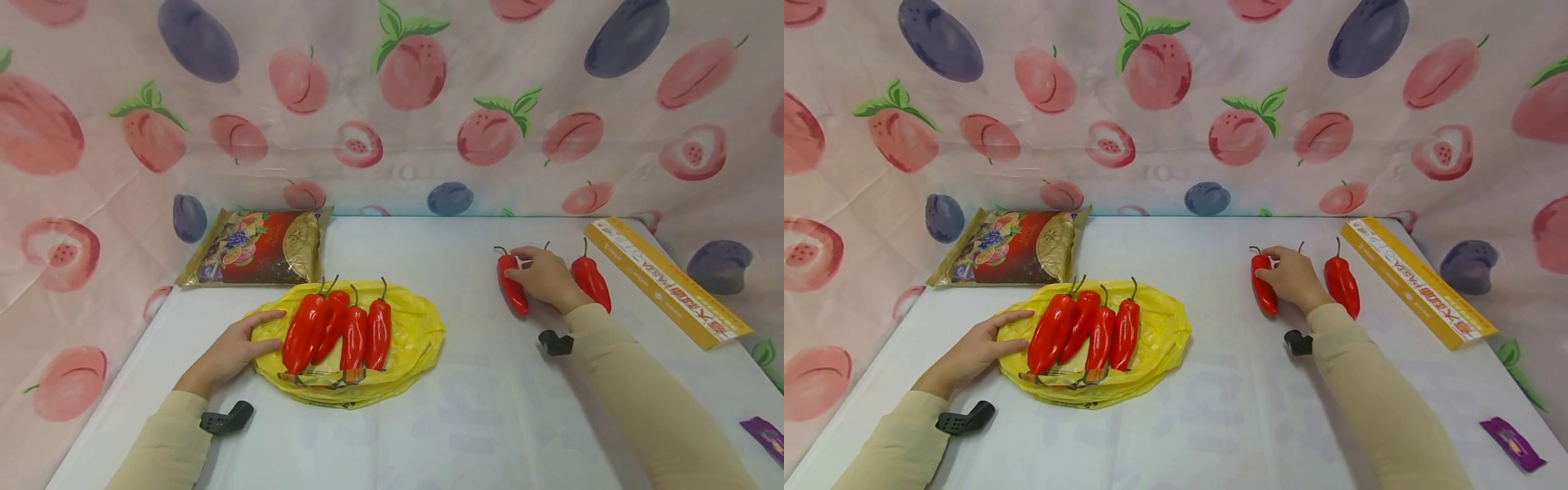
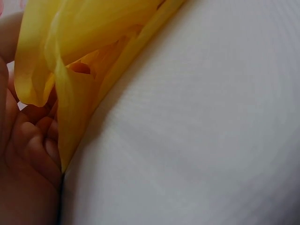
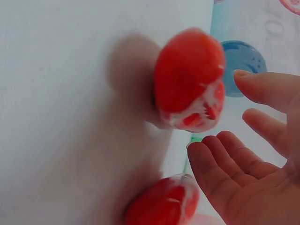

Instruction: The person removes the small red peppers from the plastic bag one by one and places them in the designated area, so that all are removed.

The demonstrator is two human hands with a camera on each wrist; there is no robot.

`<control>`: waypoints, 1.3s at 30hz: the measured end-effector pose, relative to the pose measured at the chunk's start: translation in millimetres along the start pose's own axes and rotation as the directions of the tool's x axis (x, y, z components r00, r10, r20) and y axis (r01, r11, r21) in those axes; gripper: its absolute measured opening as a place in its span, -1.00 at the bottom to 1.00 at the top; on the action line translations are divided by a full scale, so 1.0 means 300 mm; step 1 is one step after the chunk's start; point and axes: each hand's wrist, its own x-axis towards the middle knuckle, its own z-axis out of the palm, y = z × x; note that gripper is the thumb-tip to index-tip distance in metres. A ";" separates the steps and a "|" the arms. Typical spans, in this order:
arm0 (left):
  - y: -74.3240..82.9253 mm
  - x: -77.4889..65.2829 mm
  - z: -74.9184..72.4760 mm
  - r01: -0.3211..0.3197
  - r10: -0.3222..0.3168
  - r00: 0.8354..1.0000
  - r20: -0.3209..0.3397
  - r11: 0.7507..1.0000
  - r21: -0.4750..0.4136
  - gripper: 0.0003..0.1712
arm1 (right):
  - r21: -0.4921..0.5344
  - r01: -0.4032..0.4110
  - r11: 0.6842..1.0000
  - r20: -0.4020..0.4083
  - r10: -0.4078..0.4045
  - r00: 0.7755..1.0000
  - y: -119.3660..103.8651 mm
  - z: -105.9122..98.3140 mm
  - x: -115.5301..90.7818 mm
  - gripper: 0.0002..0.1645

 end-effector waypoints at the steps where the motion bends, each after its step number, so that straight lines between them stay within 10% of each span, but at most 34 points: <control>1: -0.001 0.000 -0.001 0.001 -0.001 1.000 -0.001 1.000 0.001 -0.22 | -0.003 0.001 1.000 0.001 -0.001 1.000 -0.003 -0.004 -0.005 -0.15; 18: -0.007 0.002 -0.005 -0.011 0.011 1.000 -0.002 1.000 -0.004 -0.23 | -0.041 0.080 0.996 -0.109 -0.084 0.990 -0.052 -0.090 -0.128 -0.15; 39: -0.005 -0.001 0.002 -0.039 0.039 0.999 -0.008 0.999 -0.028 -0.24 | -0.077 0.103 0.992 0.011 -0.103 0.995 -0.011 0.029 -0.089 -0.15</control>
